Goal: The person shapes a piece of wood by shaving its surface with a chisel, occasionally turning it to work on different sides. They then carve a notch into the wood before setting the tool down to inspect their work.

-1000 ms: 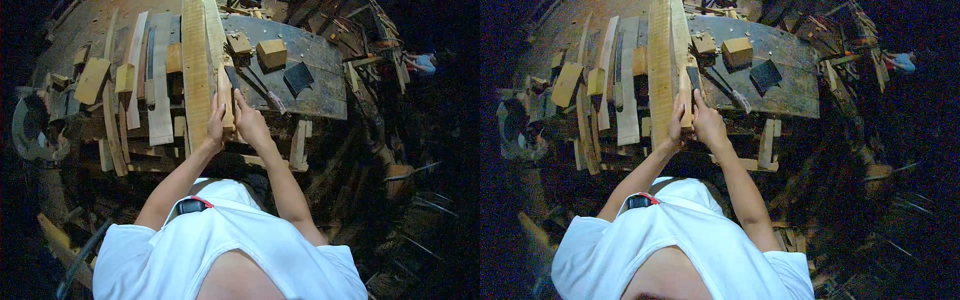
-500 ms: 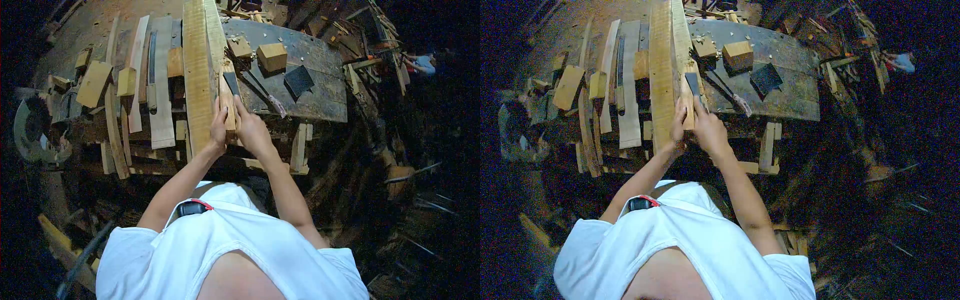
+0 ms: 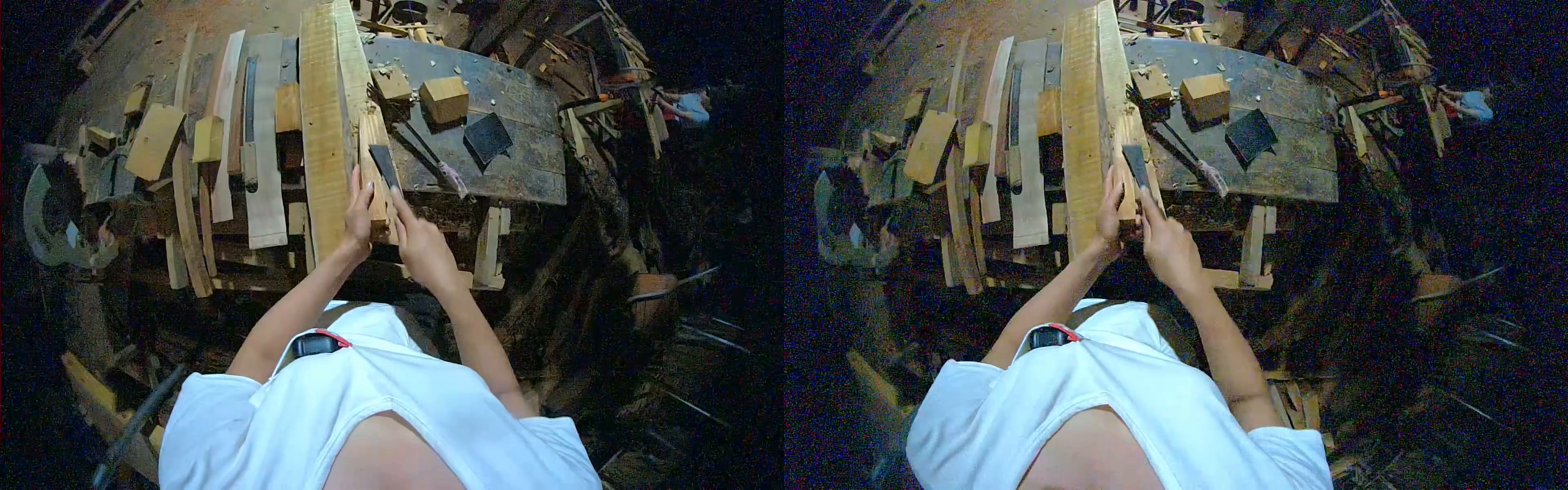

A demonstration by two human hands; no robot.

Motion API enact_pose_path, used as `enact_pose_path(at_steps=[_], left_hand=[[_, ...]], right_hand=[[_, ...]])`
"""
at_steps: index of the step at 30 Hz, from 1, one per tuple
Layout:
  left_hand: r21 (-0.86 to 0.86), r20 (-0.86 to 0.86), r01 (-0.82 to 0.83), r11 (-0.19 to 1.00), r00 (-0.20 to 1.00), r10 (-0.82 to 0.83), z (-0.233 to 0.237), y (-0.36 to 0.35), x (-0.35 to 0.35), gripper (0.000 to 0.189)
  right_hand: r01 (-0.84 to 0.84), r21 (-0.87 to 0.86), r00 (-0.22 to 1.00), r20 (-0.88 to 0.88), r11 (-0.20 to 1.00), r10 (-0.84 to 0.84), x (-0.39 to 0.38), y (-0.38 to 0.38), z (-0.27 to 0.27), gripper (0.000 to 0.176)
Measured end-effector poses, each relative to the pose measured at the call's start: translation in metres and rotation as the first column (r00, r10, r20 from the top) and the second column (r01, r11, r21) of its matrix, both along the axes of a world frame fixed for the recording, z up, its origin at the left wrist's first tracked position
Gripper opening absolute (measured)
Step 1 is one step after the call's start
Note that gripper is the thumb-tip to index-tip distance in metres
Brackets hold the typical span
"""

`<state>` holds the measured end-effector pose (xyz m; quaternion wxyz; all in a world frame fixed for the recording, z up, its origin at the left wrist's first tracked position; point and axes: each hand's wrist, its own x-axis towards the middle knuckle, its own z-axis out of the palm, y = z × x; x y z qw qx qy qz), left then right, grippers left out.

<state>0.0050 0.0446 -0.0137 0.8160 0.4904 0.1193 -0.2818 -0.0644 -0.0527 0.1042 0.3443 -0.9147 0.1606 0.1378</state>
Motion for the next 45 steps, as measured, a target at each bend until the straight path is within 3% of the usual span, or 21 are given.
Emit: enact_pose_path(at_steps=[2,4,5,9,12,13,16,17,18,21,25,27,30,32,34,35,37,40,42,44,45], left_hand=[[-0.027,-0.015,-0.001,1.000,1.000,0.001,0.000,0.002,-0.003,0.057],[0.026,0.132,0.043,0.999,0.990,-0.046,-0.005,0.003,-0.001,0.058],[-0.024,0.028,0.045,0.999,0.999,-0.045,-0.002,0.002,-0.001,0.058],[0.007,0.063,0.006,1.000,0.998,-0.007,-0.002,-0.001,0.000,0.060],[0.018,0.225,-0.006,1.000,0.974,0.001,-0.051,0.003,0.006,0.058],[-0.002,0.113,0.016,1.000,0.994,-0.016,0.004,0.001,-0.002,0.058],[-0.011,0.103,0.028,1.000,0.994,-0.026,-0.004,0.002,-0.005,0.059],[0.095,0.169,0.036,0.995,0.984,-0.052,-0.005,0.001,-0.004,0.059],[0.096,0.175,0.042,0.995,0.983,-0.058,-0.002,0.000,-0.005,0.059],[-0.054,0.062,0.001,0.999,0.998,0.003,0.013,-0.004,-0.003,0.059],[0.068,0.015,0.005,0.998,1.000,-0.006,0.000,0.000,-0.001,0.058],[0.042,0.000,0.005,0.999,1.000,-0.005,-0.004,0.003,-0.002,0.057],[-0.052,0.007,0.041,0.998,0.999,-0.041,0.030,0.002,-0.003,0.054],[0.010,-0.151,0.146,0.989,0.978,-0.143,0.048,0.006,0.003,0.050],[0.001,-0.144,0.173,0.985,0.975,-0.171,0.025,0.007,0.005,0.052],[0.011,-0.068,0.108,0.994,0.992,-0.107,0.008,0.004,0.005,0.053],[0.009,0.011,0.054,0.998,0.998,-0.055,0.006,0.005,0.003,0.057],[-0.106,-0.046,0.045,0.993,0.998,-0.050,0.017,0.007,0.000,0.057],[-0.063,0.014,0.080,0.995,0.997,-0.079,0.012,0.009,0.003,0.057],[-0.004,-0.105,0.231,0.973,0.967,-0.230,0.033,0.016,0.006,0.056],[-0.040,-0.099,0.213,0.976,0.971,-0.216,0.021,0.016,0.005,0.055]], right_hand=[[0.004,0.008,0.999,-0.034,1.000,-0.004,-0.012,0.000,0.003,0.047],[-0.009,0.005,0.999,0.037,1.000,0.009,-0.005,-0.005,-0.005,0.046],[0.016,-0.015,1.000,0.004,1.000,-0.016,0.009,-0.006,-0.008,0.046],[0.036,0.002,0.999,0.019,0.999,-0.036,0.034,-0.011,-0.018,0.047],[-0.009,-0.021,1.000,-0.020,1.000,0.009,0.000,-0.005,0.000,0.048],[-0.017,-0.011,0.998,-0.064,1.000,0.016,-0.008,-0.004,0.009,0.048],[0.004,-0.003,1.000,0.002,1.000,-0.004,-0.005,-0.005,0.001,0.047],[0.030,-0.004,0.999,-0.013,1.000,-0.030,0.006,-0.007,-0.005,0.045],[0.037,-0.004,0.999,-0.007,0.999,-0.037,0.017,-0.009,-0.008,0.045],[0.065,0.001,0.996,-0.053,0.998,-0.065,0.035,-0.008,-0.008,0.045],[0.005,-0.025,1.000,-0.026,1.000,-0.006,-0.008,-0.004,0.000,0.045],[0.002,-0.022,1.000,-0.022,1.000,-0.002,-0.007,-0.004,-0.001,0.045],[0.029,-0.038,0.999,0.018,0.999,-0.029,0.016,-0.010,-0.014,0.046],[0.045,-0.011,0.998,-0.045,0.999,-0.045,0.036,-0.010,-0.013,0.047],[0.027,-0.010,0.999,-0.023,1.000,-0.027,0.024,-0.006,-0.003,0.047],[0.011,-0.015,1.000,-0.021,1.000,-0.011,0.010,-0.004,0.003,0.047],[-0.040,-0.047,0.998,-0.049,0.998,0.038,-0.010,-0.001,0.008,0.047],[-0.019,-0.030,0.999,0.025,0.999,0.020,-0.003,-0.003,0.002,0.047],[0.002,-0.060,0.999,0.045,0.998,0.001,0.025,-0.009,-0.016,0.046],[0.011,-0.049,1.000,-0.013,0.999,-0.012,0.052,-0.013,-0.020,0.046],[0.013,-0.058,1.000,-0.014,0.998,-0.014,0.055,-0.013,-0.023,0.046]])
